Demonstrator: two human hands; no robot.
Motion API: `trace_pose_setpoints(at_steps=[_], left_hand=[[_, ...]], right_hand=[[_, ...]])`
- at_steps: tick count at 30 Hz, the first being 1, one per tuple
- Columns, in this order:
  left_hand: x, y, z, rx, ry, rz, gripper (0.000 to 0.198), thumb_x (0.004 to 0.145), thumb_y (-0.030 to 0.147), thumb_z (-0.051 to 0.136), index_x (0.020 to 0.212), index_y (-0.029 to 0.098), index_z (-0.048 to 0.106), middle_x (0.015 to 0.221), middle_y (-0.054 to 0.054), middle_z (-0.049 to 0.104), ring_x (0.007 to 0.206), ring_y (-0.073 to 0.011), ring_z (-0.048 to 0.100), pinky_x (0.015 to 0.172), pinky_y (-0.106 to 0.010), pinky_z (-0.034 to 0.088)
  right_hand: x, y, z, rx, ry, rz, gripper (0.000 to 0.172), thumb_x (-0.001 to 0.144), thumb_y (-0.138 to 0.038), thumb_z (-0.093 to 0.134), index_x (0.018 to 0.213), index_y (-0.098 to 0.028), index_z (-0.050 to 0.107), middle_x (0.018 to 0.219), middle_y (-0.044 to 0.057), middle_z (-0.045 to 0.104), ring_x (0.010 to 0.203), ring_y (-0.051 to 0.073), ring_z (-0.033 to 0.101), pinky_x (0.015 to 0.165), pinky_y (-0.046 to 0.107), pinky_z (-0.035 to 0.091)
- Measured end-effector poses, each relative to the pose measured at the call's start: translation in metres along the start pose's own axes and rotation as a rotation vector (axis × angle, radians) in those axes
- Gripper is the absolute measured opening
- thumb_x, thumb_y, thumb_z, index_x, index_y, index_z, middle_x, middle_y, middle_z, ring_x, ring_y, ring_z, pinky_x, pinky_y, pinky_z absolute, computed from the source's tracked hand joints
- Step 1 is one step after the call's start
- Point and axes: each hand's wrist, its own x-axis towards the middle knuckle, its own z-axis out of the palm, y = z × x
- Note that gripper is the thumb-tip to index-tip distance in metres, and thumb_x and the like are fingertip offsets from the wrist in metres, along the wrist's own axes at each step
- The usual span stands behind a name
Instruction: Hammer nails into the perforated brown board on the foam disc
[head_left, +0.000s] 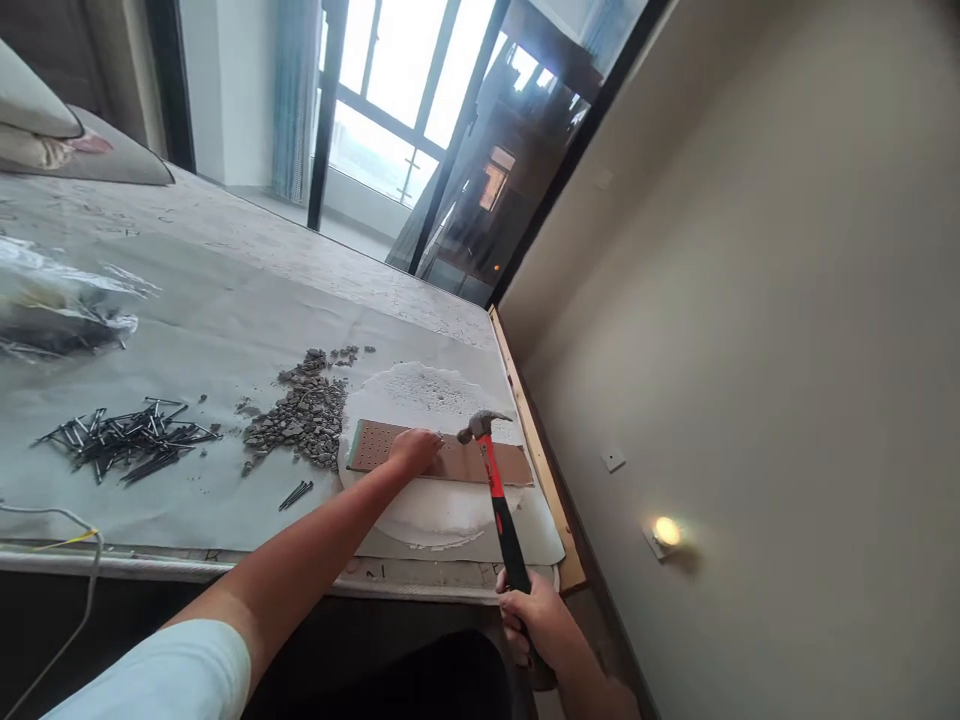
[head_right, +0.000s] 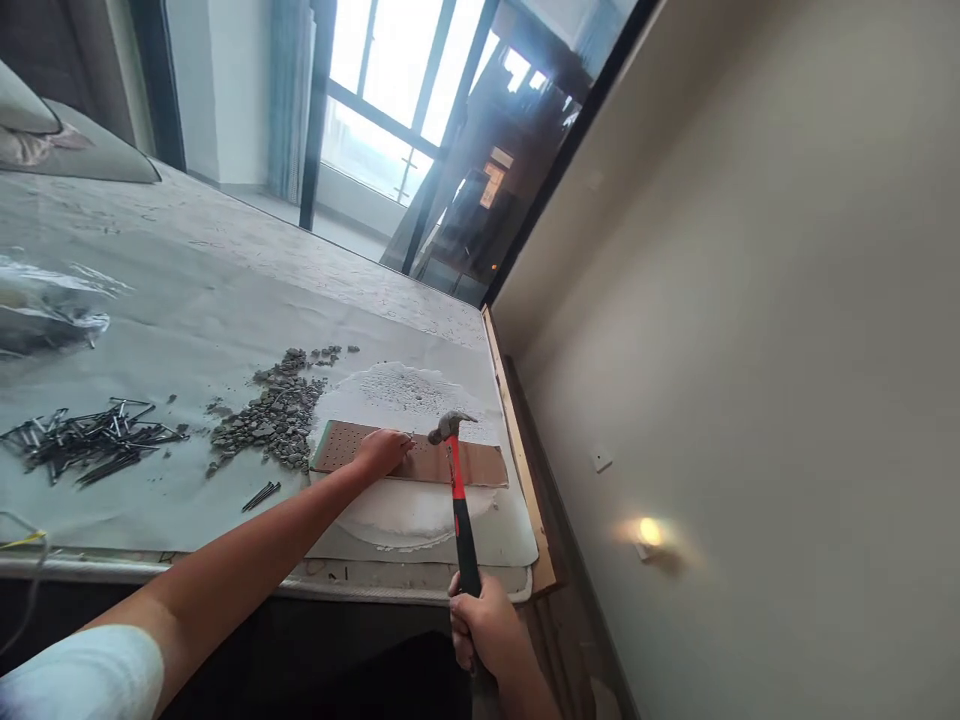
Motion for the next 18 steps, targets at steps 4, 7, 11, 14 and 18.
trace_pose_setpoints(at_steps=[4,7,11,14,18], left_hand=[[-0.001,-0.001,-0.001,0.081,0.011,0.002,0.038,0.085,0.038,0.042,0.078,0.016,0.073,0.088,-0.015,0.070,0.082,-0.0250,0.063,0.072,-0.032,0.042],[-0.002,-0.002,-0.001,0.042,0.014,0.003,0.037,0.084,0.037,0.043,0.078,0.016,0.073,0.088,-0.015,0.070,0.083,-0.0254,0.063,0.073,-0.032,0.042],[-0.002,-0.005,0.002,-0.047,0.027,-0.042,0.033,0.080,0.038,0.050,0.078,0.014,0.073,0.081,-0.016,0.069,0.082,-0.0269,0.063,0.073,-0.032,0.041],[-0.001,-0.008,0.006,-0.092,0.038,-0.036,0.031,0.078,0.037,0.052,0.071,0.015,0.073,0.080,-0.015,0.070,0.083,-0.0273,0.062,0.074,-0.033,0.041],[0.000,-0.010,0.008,-0.110,0.043,-0.030,0.030,0.077,0.036,0.052,0.066,0.016,0.072,0.079,-0.014,0.070,0.081,-0.0261,0.061,0.074,-0.033,0.041]], right_hand=[[-0.019,-0.039,-0.005,-0.179,0.032,-0.070,0.024,0.063,-0.031,0.049,0.084,-0.021,0.042,0.041,-0.013,0.033,0.027,0.006,0.026,0.029,0.020,0.023],[-0.021,-0.053,0.005,-0.246,0.014,-0.031,0.022,0.061,-0.027,0.047,0.082,-0.021,0.042,0.039,-0.013,0.032,0.026,0.006,0.026,0.029,0.021,0.023],[-0.017,-0.051,0.016,-0.282,-0.017,0.018,0.015,0.059,-0.022,0.045,0.072,-0.022,0.038,0.038,-0.013,0.031,0.027,0.006,0.026,0.029,0.021,0.021],[-0.020,-0.051,0.012,-0.272,-0.009,-0.032,0.013,0.061,-0.024,0.045,0.072,-0.022,0.039,0.036,-0.013,0.032,0.027,0.006,0.026,0.029,0.021,0.023],[-0.021,-0.049,0.007,-0.192,0.060,-0.076,0.018,0.061,-0.028,0.047,0.076,-0.023,0.038,0.038,-0.013,0.031,0.026,0.006,0.025,0.028,0.020,0.022]])
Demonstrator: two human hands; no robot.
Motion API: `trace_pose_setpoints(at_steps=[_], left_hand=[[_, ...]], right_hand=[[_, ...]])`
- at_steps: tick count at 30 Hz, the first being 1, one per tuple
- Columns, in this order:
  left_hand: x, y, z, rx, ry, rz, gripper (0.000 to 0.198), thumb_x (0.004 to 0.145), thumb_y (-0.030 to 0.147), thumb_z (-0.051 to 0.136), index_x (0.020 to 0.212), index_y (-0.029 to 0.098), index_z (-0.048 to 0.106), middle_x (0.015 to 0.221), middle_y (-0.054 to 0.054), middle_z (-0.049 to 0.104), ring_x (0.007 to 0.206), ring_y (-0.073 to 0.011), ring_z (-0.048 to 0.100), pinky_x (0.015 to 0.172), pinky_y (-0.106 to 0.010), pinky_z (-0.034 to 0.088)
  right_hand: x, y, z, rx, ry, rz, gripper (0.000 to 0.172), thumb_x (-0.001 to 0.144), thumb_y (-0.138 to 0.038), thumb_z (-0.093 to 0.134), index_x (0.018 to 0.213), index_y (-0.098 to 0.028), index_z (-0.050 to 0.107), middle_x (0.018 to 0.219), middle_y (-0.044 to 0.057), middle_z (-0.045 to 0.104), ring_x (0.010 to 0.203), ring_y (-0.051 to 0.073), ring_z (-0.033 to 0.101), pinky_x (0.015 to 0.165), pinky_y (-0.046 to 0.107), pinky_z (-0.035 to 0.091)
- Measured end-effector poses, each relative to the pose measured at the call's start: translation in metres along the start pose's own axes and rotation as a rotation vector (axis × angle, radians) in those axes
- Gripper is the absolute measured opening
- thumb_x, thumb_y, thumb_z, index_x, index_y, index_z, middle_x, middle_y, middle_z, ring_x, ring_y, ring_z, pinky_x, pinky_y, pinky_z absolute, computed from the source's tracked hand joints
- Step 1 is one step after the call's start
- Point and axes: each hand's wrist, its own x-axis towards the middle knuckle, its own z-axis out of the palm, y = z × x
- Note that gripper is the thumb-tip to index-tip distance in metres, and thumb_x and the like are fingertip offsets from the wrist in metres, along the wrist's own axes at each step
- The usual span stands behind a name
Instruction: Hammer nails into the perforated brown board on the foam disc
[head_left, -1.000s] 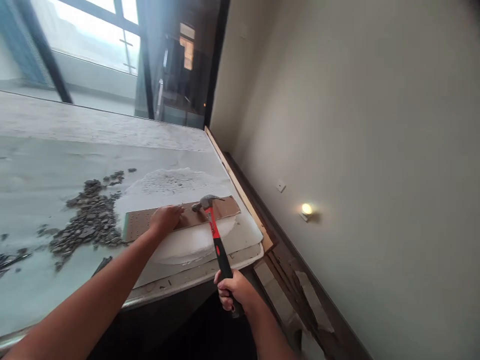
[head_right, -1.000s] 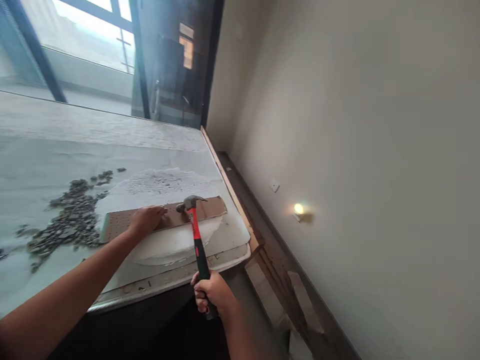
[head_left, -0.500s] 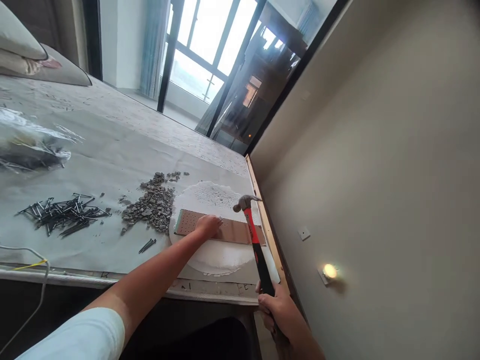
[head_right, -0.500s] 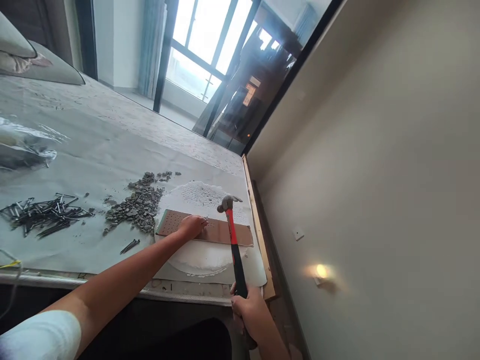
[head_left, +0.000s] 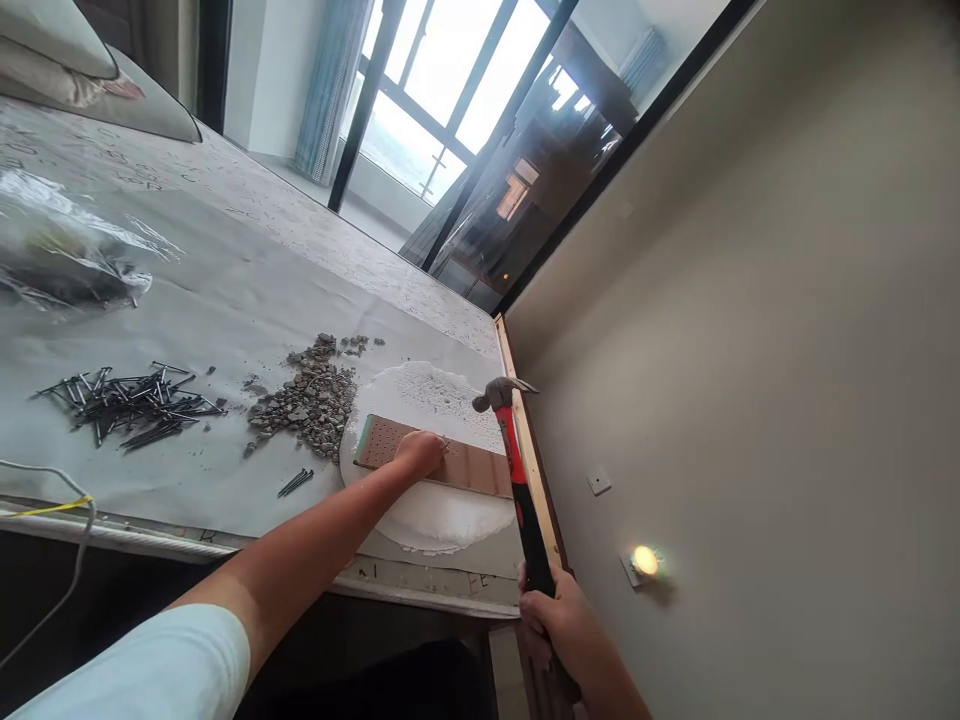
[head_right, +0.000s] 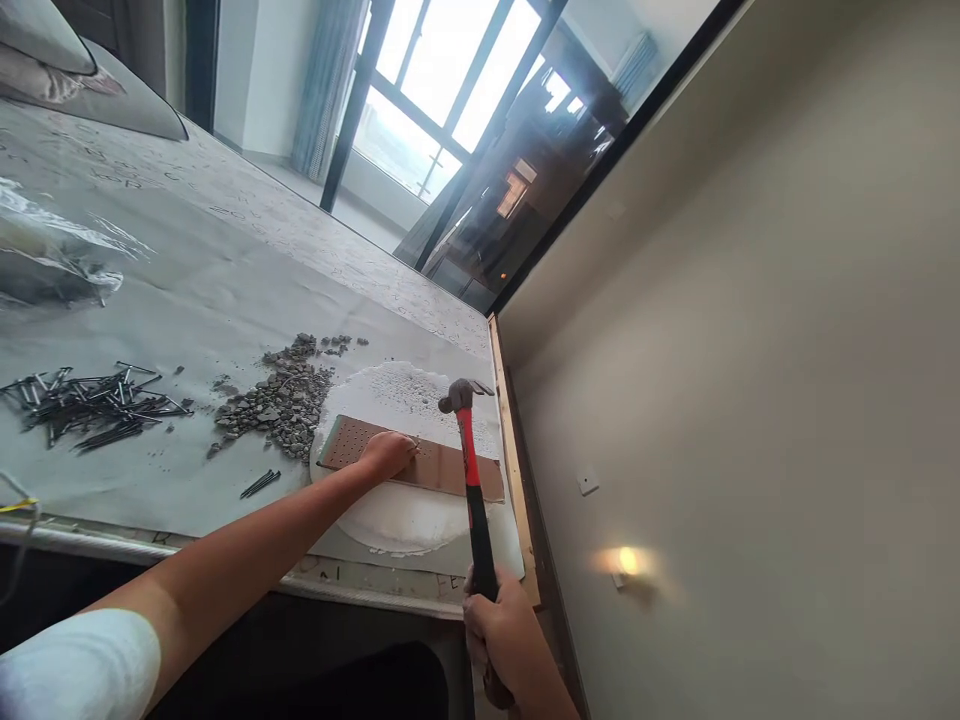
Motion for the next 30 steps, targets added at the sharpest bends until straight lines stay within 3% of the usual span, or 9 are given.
trace_pose_setpoints(at_steps=[6,11,17,24,30], left_hand=[[-0.001,0.002,-0.004,0.013,0.003,0.011,0.029,0.077,0.035,0.054,0.067,0.015,0.073,0.079,-0.015,0.069,0.080,-0.0274,0.062,0.072,-0.033,0.039],[-0.002,0.004,-0.006,0.086,-0.023,0.014,0.033,0.080,0.036,0.049,0.069,0.017,0.073,0.081,-0.015,0.070,0.080,-0.0265,0.062,0.072,-0.032,0.039],[-0.002,0.005,-0.009,0.130,-0.054,0.024,0.032,0.081,0.036,0.050,0.077,0.016,0.073,0.080,-0.014,0.070,0.081,-0.0253,0.063,0.071,-0.031,0.040],[-0.002,0.007,-0.009,0.203,-0.058,0.067,0.035,0.083,0.035,0.047,0.076,0.015,0.074,0.082,-0.016,0.070,0.081,-0.0268,0.063,0.070,-0.032,0.040],[-0.002,0.002,-0.019,0.040,-0.083,0.083,0.021,0.073,0.029,0.057,0.078,0.018,0.074,0.083,-0.011,0.071,0.080,-0.0228,0.063,0.069,-0.028,0.041]], right_hand=[[0.010,0.011,0.009,0.018,-0.060,0.107,0.018,0.055,-0.023,0.045,0.071,-0.023,0.037,0.038,-0.013,0.032,0.025,0.006,0.025,0.026,0.021,0.021],[0.006,0.000,0.003,0.028,-0.034,0.043,0.019,0.057,-0.026,0.046,0.074,-0.023,0.039,0.040,-0.013,0.033,0.026,0.005,0.026,0.027,0.020,0.023],[0.007,0.003,0.009,-0.069,-0.060,0.072,0.012,0.054,-0.021,0.041,0.065,-0.023,0.037,0.034,-0.012,0.029,0.024,0.006,0.025,0.026,0.021,0.020],[-0.001,-0.004,0.007,-0.079,-0.023,0.054,0.011,0.059,-0.023,0.043,0.069,-0.023,0.038,0.039,-0.013,0.029,0.028,0.005,0.024,0.029,0.020,0.022],[-0.001,-0.004,0.010,-0.112,-0.062,0.073,0.009,0.060,-0.021,0.041,0.069,-0.023,0.038,0.039,-0.013,0.029,0.029,0.006,0.025,0.030,0.021,0.025]])
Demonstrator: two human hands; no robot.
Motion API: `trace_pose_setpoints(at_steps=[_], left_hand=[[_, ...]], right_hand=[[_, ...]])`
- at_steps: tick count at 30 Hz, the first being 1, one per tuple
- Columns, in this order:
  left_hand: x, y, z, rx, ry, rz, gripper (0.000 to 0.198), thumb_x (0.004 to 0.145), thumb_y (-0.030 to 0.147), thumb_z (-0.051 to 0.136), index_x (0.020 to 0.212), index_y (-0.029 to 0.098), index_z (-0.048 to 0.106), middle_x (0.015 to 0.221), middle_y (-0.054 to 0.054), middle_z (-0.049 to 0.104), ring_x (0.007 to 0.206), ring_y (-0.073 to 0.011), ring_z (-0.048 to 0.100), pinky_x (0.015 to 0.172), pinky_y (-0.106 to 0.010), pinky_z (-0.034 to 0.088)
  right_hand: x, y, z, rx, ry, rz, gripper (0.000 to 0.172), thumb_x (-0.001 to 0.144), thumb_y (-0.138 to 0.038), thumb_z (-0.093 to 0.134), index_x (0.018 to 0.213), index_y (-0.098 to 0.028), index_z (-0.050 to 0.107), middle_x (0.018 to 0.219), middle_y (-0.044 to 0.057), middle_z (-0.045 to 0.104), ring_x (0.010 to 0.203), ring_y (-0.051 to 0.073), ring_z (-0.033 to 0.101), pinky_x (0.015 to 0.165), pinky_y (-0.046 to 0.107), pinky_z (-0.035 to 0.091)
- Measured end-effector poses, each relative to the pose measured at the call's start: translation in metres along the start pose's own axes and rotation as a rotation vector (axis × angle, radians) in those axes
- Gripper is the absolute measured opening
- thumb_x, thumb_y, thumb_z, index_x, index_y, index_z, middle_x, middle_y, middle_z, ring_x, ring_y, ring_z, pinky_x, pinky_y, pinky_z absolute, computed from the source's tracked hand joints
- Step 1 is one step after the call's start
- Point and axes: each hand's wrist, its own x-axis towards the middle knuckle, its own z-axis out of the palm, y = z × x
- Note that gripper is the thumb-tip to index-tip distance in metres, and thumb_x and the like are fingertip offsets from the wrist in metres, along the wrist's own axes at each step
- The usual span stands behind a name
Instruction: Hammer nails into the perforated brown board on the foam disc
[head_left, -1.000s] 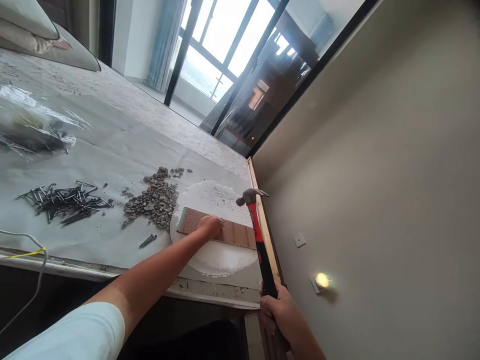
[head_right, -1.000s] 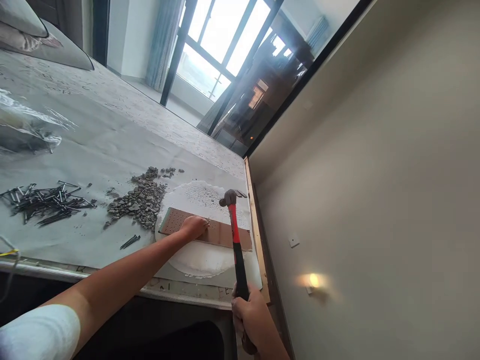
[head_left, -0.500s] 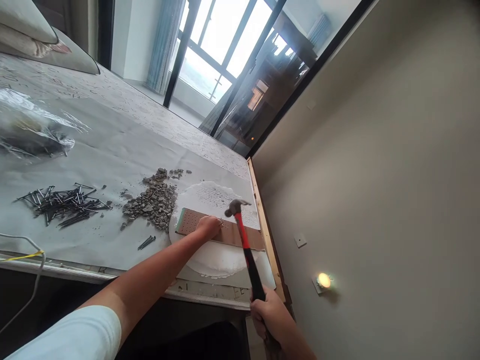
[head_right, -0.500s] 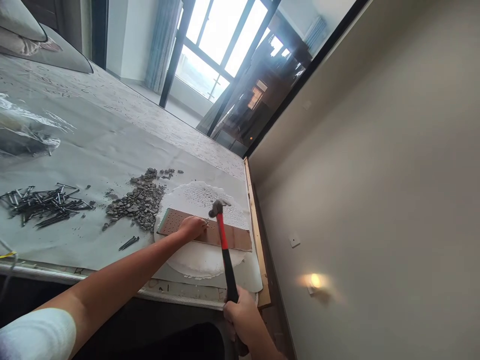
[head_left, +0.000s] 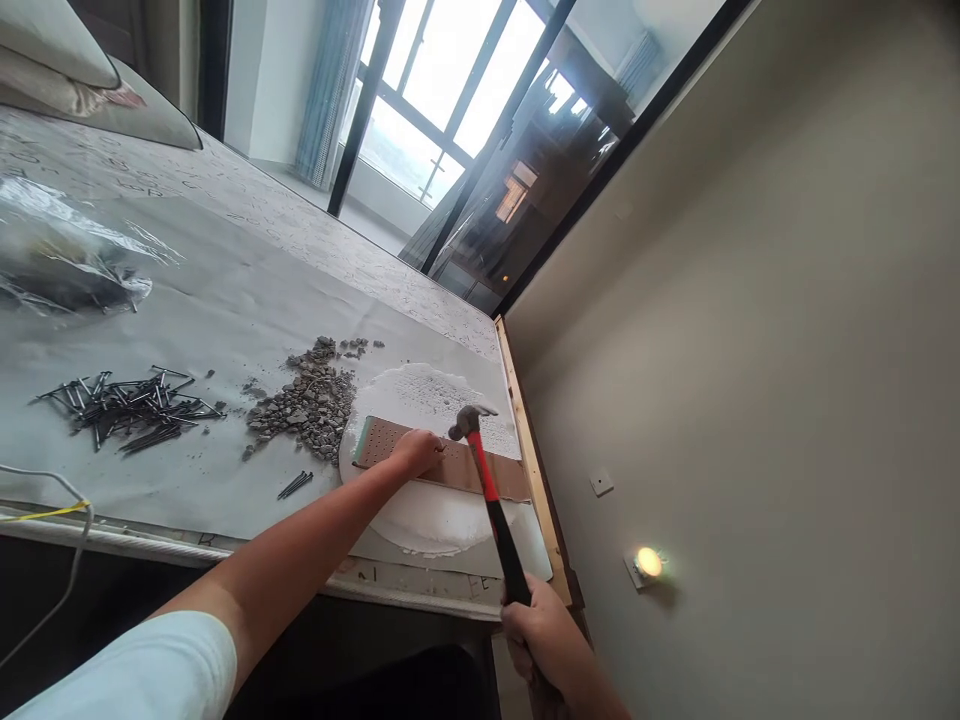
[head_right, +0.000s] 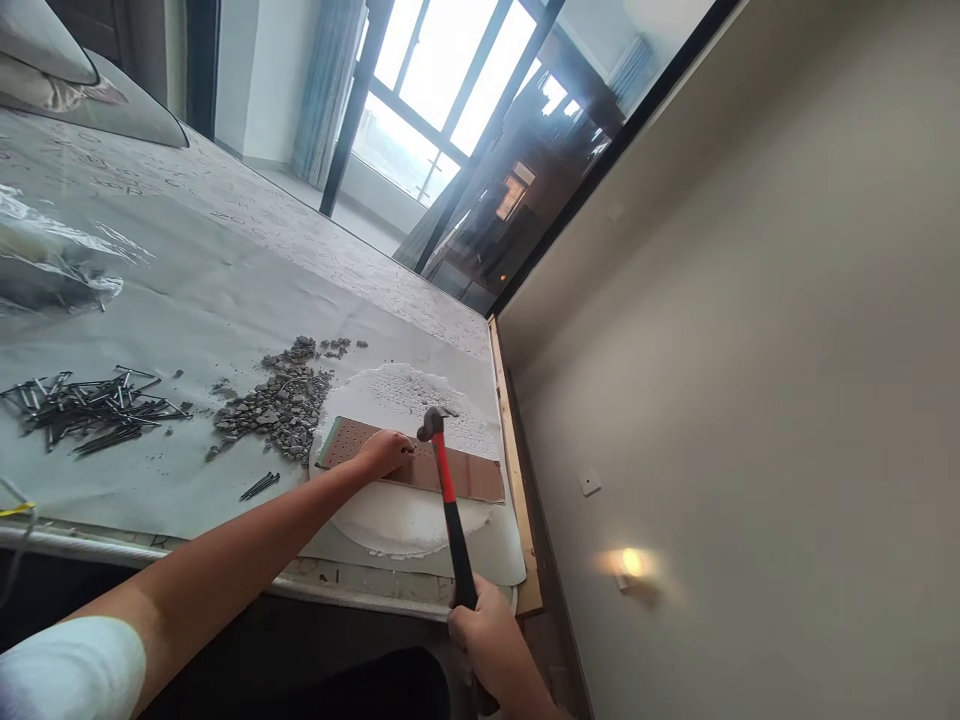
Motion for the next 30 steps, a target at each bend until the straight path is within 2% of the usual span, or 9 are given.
trace_pose_setpoints(at_steps=[3,5,9,16,22,30], left_hand=[[0.002,-0.008,-0.009,-0.232,0.028,-0.002,0.025,0.069,0.024,0.054,0.084,0.018,0.073,0.089,-0.008,0.072,0.082,-0.0200,0.062,0.069,-0.025,0.042],[0.003,-0.013,-0.016,-0.393,0.059,-0.086,0.033,0.069,0.023,0.048,0.091,0.014,0.071,0.088,-0.008,0.071,0.077,-0.0184,0.062,0.064,-0.024,0.043],[0.004,-0.017,-0.022,-0.607,0.117,-0.217,0.040,0.067,0.023,0.044,0.095,0.010,0.068,0.077,-0.007,0.069,0.066,-0.0161,0.059,0.057,-0.024,0.042],[0.008,-0.019,-0.016,-0.734,0.145,-0.219,0.036,0.064,0.020,0.045,0.090,0.009,0.068,0.060,-0.003,0.061,0.053,-0.0123,0.051,0.051,-0.023,0.037],[0.009,-0.022,-0.014,-0.780,0.167,-0.258,0.035,0.063,0.019,0.045,0.090,0.010,0.067,0.060,-0.002,0.060,0.048,-0.0105,0.047,0.047,-0.022,0.033],[0.009,-0.025,-0.014,-0.872,0.123,-0.253,0.029,0.066,0.018,0.046,0.089,0.011,0.064,0.059,-0.001,0.057,0.047,-0.0097,0.046,0.046,-0.022,0.034]], right_hand=[[-0.001,-0.001,-0.001,0.008,0.061,-0.050,0.011,0.060,-0.026,0.042,0.070,-0.023,0.039,0.038,-0.013,0.028,0.028,0.006,0.024,0.029,0.020,0.025],[0.002,0.001,-0.001,0.014,0.082,-0.052,0.012,0.058,-0.025,0.041,0.068,-0.023,0.037,0.037,-0.013,0.027,0.027,0.006,0.022,0.028,0.020,0.022],[0.010,0.007,0.002,-0.053,0.031,0.026,0.013,0.055,-0.021,0.041,0.066,-0.024,0.034,0.036,-0.013,0.029,0.026,0.007,0.024,0.028,0.021,0.021],[0.003,-0.001,-0.004,-0.031,0.050,-0.022,0.011,0.059,-0.021,0.042,0.068,-0.024,0.035,0.039,-0.012,0.029,0.029,0.007,0.025,0.031,0.022,0.022],[0.018,0.017,0.003,-0.127,0.003,0.079,0.015,0.058,-0.017,0.044,0.071,-0.022,0.041,0.041,-0.011,0.030,0.033,0.007,0.027,0.036,0.022,0.023],[0.019,0.024,0.002,-0.057,0.021,0.050,0.013,0.057,-0.019,0.043,0.069,-0.022,0.038,0.042,-0.010,0.031,0.033,0.006,0.027,0.036,0.022,0.023]])
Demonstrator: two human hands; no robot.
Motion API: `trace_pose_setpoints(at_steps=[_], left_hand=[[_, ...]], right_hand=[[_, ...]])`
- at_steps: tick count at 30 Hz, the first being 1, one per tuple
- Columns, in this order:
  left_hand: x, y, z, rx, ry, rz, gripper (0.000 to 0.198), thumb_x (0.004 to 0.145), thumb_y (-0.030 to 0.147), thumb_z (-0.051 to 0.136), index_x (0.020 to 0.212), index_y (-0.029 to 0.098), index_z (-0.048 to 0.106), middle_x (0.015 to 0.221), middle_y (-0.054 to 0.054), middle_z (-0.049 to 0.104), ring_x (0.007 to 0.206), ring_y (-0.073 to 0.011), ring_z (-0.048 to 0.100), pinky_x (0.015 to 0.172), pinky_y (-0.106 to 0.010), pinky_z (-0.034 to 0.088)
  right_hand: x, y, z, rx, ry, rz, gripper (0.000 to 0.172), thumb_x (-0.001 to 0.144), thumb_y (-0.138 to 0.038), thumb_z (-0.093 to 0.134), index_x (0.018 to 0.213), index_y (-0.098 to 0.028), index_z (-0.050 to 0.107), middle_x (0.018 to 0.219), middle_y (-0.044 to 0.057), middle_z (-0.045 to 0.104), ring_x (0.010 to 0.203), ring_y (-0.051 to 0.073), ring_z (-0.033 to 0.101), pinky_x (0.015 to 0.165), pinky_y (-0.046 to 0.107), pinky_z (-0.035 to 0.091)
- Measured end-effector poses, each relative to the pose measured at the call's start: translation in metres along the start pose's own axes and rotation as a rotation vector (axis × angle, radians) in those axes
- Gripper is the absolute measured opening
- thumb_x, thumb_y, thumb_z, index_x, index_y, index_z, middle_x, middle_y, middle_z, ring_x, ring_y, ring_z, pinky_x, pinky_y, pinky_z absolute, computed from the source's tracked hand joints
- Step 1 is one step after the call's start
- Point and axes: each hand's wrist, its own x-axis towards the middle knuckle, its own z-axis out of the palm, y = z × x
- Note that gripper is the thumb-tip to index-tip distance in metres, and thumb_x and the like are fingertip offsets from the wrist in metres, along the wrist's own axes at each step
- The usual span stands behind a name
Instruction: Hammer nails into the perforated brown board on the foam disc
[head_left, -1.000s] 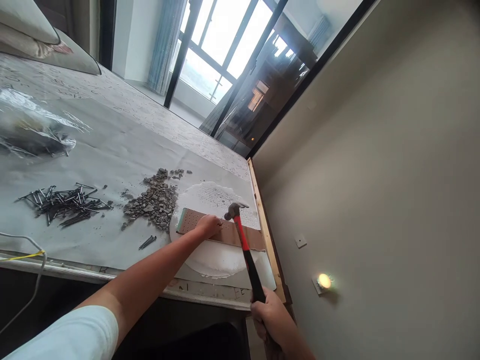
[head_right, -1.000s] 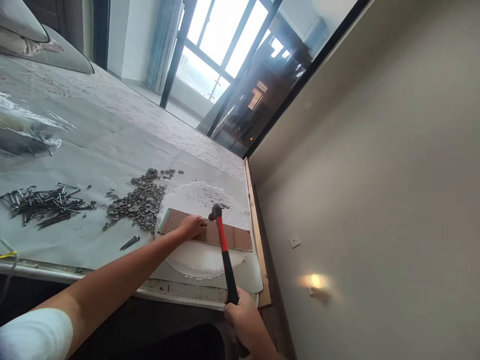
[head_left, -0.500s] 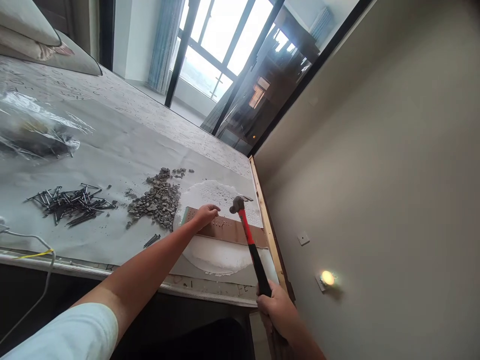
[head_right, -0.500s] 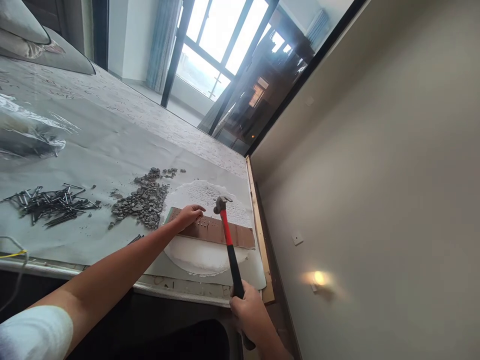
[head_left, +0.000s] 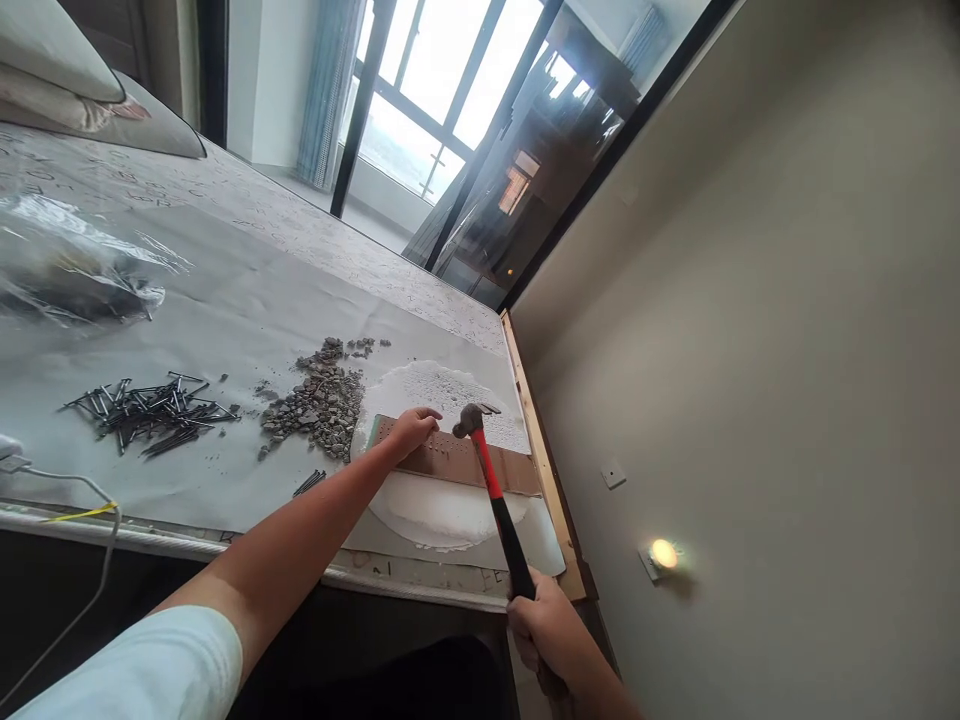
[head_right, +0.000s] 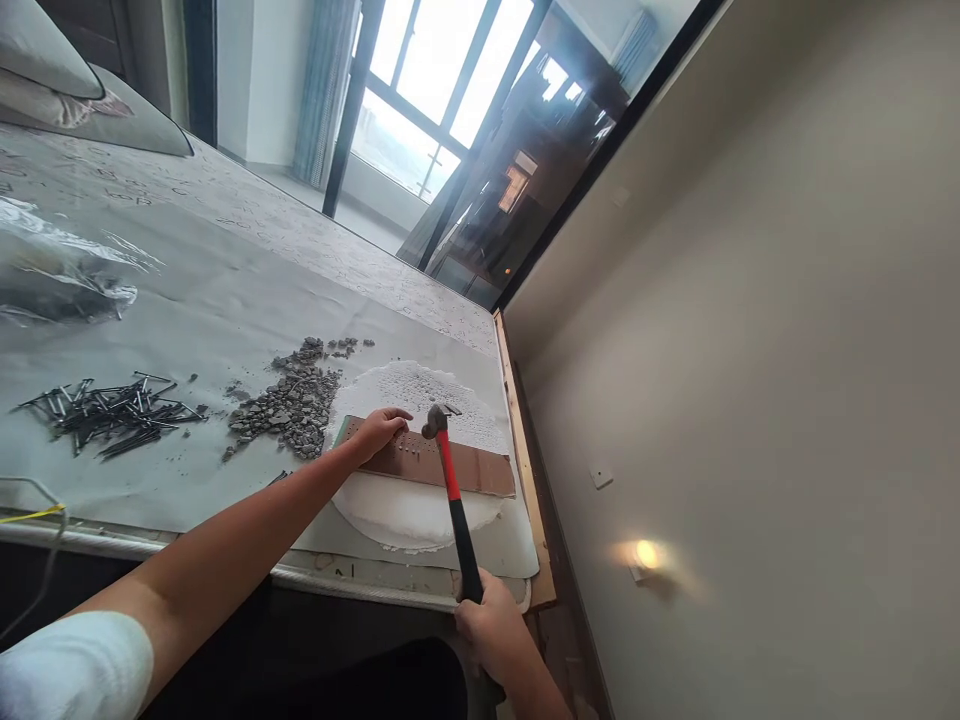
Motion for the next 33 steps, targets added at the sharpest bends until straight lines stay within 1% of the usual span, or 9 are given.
trace_pose_setpoints(at_steps=[5,10,15,18,20,23,27,29,33], left_hand=[[-0.005,0.006,0.001,0.070,0.020,0.027,0.031,0.066,0.022,0.050,0.090,0.012,0.066,0.059,-0.002,0.061,0.048,-0.0110,0.048,0.047,-0.022,0.035],[-0.004,0.013,-0.002,0.163,0.015,0.069,0.033,0.067,0.032,0.052,0.088,0.013,0.068,0.060,-0.003,0.062,0.053,-0.0137,0.052,0.050,-0.024,0.038],[0.002,0.013,-0.001,0.104,-0.060,0.138,0.039,0.065,0.042,0.055,0.088,0.012,0.066,0.061,-0.003,0.061,0.052,-0.0128,0.051,0.050,-0.024,0.040],[-0.002,0.022,-0.010,0.093,-0.076,0.184,0.039,0.066,0.043,0.056,0.088,0.013,0.064,0.061,-0.002,0.059,0.053,-0.0126,0.051,0.051,-0.025,0.041],[-0.008,0.032,-0.025,0.106,-0.001,0.222,0.039,0.067,0.042,0.053,0.090,0.012,0.064,0.061,-0.001,0.058,0.053,-0.0119,0.050,0.051,-0.024,0.040],[-0.019,0.044,-0.061,0.187,0.226,0.244,0.041,0.071,0.042,0.047,0.094,0.012,0.064,0.062,-0.001,0.058,0.053,-0.0114,0.049,0.052,-0.023,0.039],[-0.037,0.033,-0.120,0.516,0.481,0.164,0.037,0.074,0.043,0.043,0.081,0.015,0.065,0.060,-0.001,0.058,0.060,-0.0140,0.051,0.054,-0.022,0.036],[-0.049,0.016,-0.143,0.731,0.426,0.049,0.029,0.072,0.040,0.046,0.065,0.017,0.062,0.054,-0.001,0.055,0.061,-0.0150,0.051,0.054,-0.022,0.033],[-0.072,-0.020,-0.161,0.922,0.076,-0.207,0.023,0.056,0.027,0.061,0.039,0.019,0.048,0.041,0.000,0.044,0.059,-0.0167,0.051,0.056,-0.022,0.033]], right_hand=[[0.005,0.007,0.009,0.045,-0.009,0.027,0.017,0.049,-0.019,0.039,0.066,-0.023,0.037,0.036,-0.012,0.028,0.028,0.006,0.025,0.032,0.021,0.020],[0.001,0.017,0.005,0.289,-0.099,0.011,0.018,0.050,-0.023,0.042,0.067,-0.023,0.039,0.037,-0.013,0.032,0.026,0.007,0.028,0.029,0.020,0.022],[0.002,0.025,0.005,0.524,-0.198,0.085,0.022,0.051,-0.020,0.045,0.072,-0.022,0.040,0.043,-0.012,0.036,0.031,0.003,0.026,0.032,0.016,0.020],[0.006,0.032,0.011,0.573,-0.218,0.073,0.023,0.050,-0.019,0.046,0.073,-0.022,0.039,0.042,-0.013,0.035,0.031,0.003,0.025,0.033,0.016,0.018],[0.007,0.039,0.017,0.588,-0.227,0.069,0.024,0.051,-0.020,0.047,0.073,-0.023,0.039,0.042,-0.013,0.035,0.031,0.003,0.026,0.033,0.016,0.018],[0.006,0.050,0.026,0.626,-0.248,0.060,0.025,0.052,-0.023,0.047,0.074,-0.023,0.038,0.042,-0.014,0.034,0.030,0.004,0.027,0.032,0.016,0.018],[0.007,0.064,0.034,0.654,-0.318,0.043,0.026,0.052,-0.027,0.050,0.074,-0.024,0.036,0.041,-0.014,0.034,0.030,0.004,0.025,0.030,0.017,0.020],[0.009,0.070,0.037,0.664,-0.351,0.035,0.027,0.052,-0.029,0.050,0.073,-0.024,0.035,0.041,-0.014,0.033,0.029,0.004,0.025,0.030,0.017,0.020],[0.013,0.078,0.043,0.688,-0.378,0.028,0.029,0.052,-0.031,0.052,0.074,-0.024,0.035,0.041,-0.014,0.032,0.029,0.004,0.025,0.031,0.017,0.019]])
